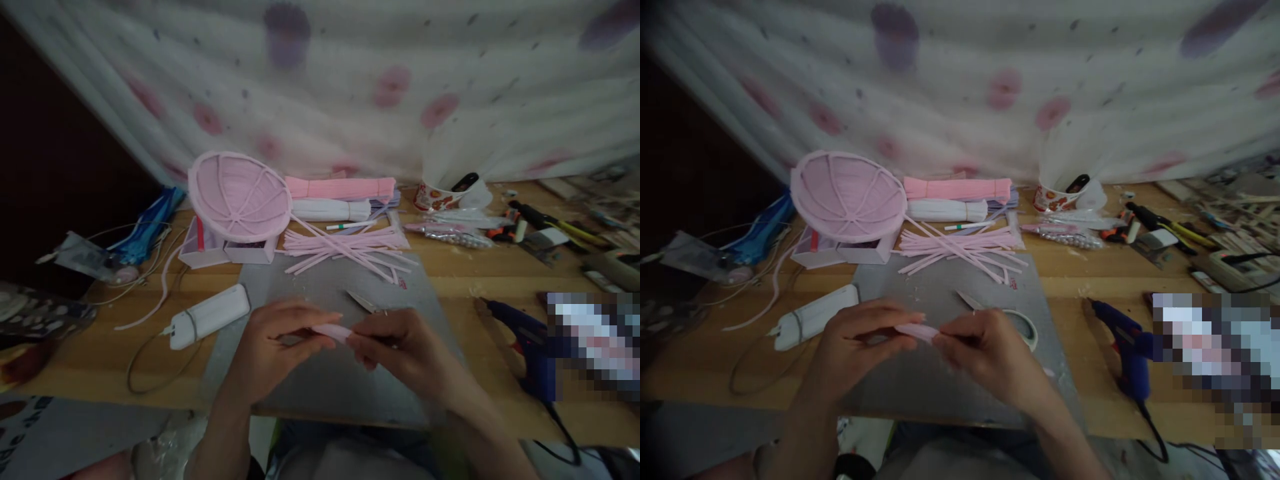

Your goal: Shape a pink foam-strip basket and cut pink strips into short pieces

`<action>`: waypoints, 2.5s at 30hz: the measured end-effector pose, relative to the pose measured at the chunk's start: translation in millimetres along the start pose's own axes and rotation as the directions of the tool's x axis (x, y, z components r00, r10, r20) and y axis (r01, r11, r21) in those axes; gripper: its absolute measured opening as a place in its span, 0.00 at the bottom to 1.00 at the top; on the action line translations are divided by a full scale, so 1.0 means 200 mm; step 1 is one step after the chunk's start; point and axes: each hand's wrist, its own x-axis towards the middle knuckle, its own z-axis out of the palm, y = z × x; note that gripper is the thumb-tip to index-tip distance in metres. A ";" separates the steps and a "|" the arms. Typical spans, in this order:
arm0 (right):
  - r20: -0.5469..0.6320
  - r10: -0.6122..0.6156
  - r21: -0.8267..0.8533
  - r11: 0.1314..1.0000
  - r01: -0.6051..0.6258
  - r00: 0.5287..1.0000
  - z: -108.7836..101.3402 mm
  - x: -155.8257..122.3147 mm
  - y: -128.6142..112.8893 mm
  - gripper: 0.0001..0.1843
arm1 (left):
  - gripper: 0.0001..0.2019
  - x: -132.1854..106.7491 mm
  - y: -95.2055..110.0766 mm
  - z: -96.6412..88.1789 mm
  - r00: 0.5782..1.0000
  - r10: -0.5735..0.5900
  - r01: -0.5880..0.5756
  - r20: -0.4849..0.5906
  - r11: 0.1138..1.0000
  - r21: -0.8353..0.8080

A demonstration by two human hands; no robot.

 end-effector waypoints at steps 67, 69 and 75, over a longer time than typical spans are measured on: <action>-0.354 -0.071 -0.823 0.496 -0.275 0.932 -0.06 -0.14 0.40 0.07 | 0.07 -0.02 -0.23 0.23 0.829 -0.452 0.185 -0.329 0.777 -0.602; -0.361 -0.019 -0.841 0.438 -0.316 0.933 -0.09 -0.12 0.39 0.07 | 0.07 -0.03 -0.23 0.22 0.828 -0.466 0.200 -0.313 0.766 -0.611; -0.264 0.122 -0.829 0.479 -0.290 0.957 -0.19 -0.14 0.32 0.05 | 0.08 -0.03 -0.24 0.20 0.808 -0.520 0.242 -0.278 0.723 -0.647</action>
